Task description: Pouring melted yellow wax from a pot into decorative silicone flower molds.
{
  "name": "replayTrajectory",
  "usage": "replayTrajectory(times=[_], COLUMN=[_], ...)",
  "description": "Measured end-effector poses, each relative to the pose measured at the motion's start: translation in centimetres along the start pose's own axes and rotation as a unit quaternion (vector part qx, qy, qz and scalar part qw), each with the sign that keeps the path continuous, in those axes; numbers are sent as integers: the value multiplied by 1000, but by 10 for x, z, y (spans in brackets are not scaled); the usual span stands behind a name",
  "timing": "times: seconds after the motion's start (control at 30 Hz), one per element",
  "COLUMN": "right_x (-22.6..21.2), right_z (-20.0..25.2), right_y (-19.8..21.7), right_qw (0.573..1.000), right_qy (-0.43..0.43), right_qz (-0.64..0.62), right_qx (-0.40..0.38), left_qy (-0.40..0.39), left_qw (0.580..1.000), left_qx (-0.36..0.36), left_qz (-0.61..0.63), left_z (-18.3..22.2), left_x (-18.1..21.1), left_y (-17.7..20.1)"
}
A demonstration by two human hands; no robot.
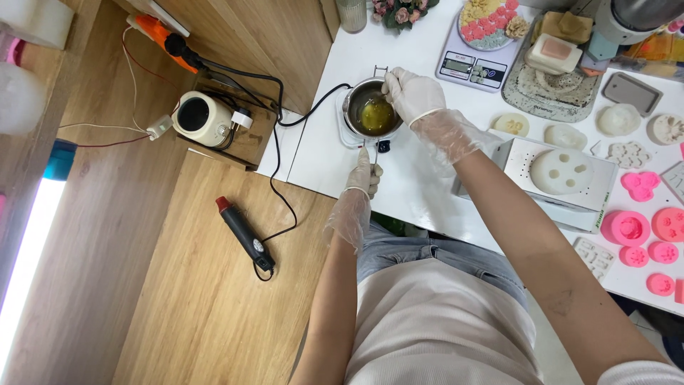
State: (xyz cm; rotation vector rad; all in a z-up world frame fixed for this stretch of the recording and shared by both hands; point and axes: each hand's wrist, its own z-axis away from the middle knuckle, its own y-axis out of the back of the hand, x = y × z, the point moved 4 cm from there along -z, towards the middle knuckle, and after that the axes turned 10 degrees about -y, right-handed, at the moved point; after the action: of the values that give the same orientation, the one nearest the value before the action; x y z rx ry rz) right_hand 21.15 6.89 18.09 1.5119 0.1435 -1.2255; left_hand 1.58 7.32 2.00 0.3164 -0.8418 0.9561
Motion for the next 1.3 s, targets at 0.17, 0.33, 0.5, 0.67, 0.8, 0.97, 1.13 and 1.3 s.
replayTrajectory(times=[0.17,0.33,0.5,0.67,0.8,0.97,1.13,1.3], right_x=[13,13,10,15,16,20,23,28], right_z=[-6,-7,-4,-1,-3,-7,-9,-8], right_y=[-10,-14,-7,-11,-11,-11,-11,-18], right_qw=[994,988,995,994,994,990,986,991], right_qy=[17,38,18,27,7,-10,-7,-16], right_qz=[105,150,101,105,111,140,169,130], right_qx=[-32,17,6,10,-20,-24,-4,-40], left_qy=[-3,20,7,0,1,-2,3,11], left_qw=[1000,1000,1000,1000,1000,1000,1000,1000], left_qx=[-7,-10,-8,-6,-15,-22,-24,-27], left_qz=[3,6,11,-8,-6,2,0,2], left_z=[-1,-5,1,3,-2,-3,-11,-7], left_x=[-1,-4,-1,3,-2,-3,-7,-6], left_y=[-1,3,0,-2,2,1,2,2])
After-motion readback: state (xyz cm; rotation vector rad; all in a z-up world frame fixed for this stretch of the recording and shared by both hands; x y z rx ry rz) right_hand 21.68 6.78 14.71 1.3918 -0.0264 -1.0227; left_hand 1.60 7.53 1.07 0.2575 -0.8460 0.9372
